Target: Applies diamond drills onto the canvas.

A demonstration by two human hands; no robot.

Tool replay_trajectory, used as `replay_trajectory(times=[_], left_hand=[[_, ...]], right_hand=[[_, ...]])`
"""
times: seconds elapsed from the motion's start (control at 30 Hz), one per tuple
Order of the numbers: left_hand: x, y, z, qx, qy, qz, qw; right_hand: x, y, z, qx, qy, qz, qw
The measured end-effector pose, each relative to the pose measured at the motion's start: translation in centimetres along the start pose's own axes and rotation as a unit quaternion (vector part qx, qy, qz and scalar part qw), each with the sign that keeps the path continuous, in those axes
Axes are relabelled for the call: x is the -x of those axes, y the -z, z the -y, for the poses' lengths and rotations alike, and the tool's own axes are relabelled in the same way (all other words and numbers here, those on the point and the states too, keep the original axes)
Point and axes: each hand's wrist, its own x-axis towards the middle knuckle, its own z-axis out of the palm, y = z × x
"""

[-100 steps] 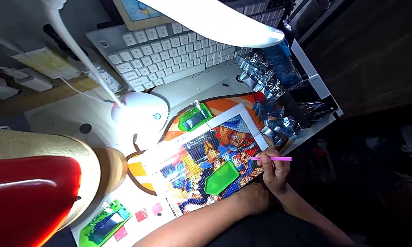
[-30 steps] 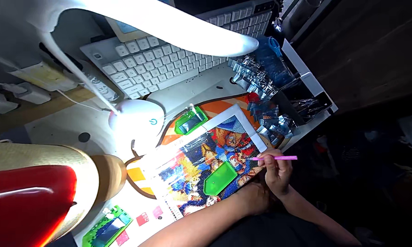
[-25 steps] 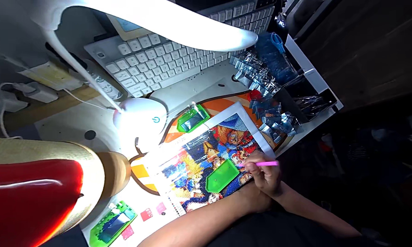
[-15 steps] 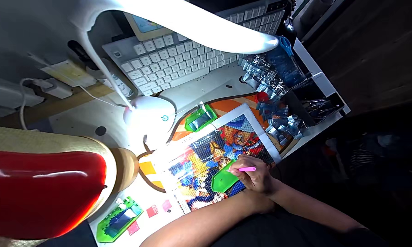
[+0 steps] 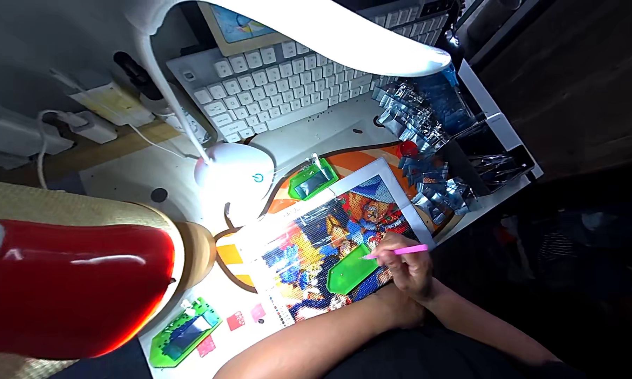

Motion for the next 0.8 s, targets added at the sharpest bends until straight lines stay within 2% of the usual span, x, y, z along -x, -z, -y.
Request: replay_trajectory(times=[0.03, 0.07, 0.1, 0.17, 0.23, 0.5, 0.63, 0.8], left_hand=[[-0.6, -2.9, 1.5, -0.05, -0.005, -0.019, 0.999], [-1.5, -8.0, 4.5, -0.072, -0.044, -0.119, 0.989], [-2.1, -10.5, 6.1, -0.071, -0.031, -0.114, 0.99], [-1.5, -10.2, 6.6, -0.05, 0.02, -0.037, 0.998], [-1.0, -9.5, 6.7, -0.044, 0.035, -0.006, 0.998], [-0.9, -9.6, 6.9, -0.052, 0.04, -0.01, 0.998], [-2.3, -11.5, 7.1, -0.049, 0.039, -0.022, 0.998], [-2.2, -11.3, 7.0, -0.05, 0.036, -0.022, 0.998]], right_hand=[[0.0, 0.8, 0.2, -0.003, -0.016, -0.026, 1.0], [-0.1, 1.6, 0.3, 0.002, -0.026, -0.052, 0.998], [-0.1, 2.5, 0.3, 0.011, -0.032, -0.073, 0.997], [0.3, 3.9, -0.2, 0.045, -0.039, -0.104, 0.993], [0.9, 4.7, -0.9, 0.077, -0.044, -0.116, 0.989], [2.8, 4.4, -3.5, 0.11, -0.043, -0.114, 0.986], [2.7, 3.8, -3.6, 0.1, -0.046, -0.104, 0.988], [2.9, 3.4, -3.5, 0.123, -0.035, -0.092, 0.988]])
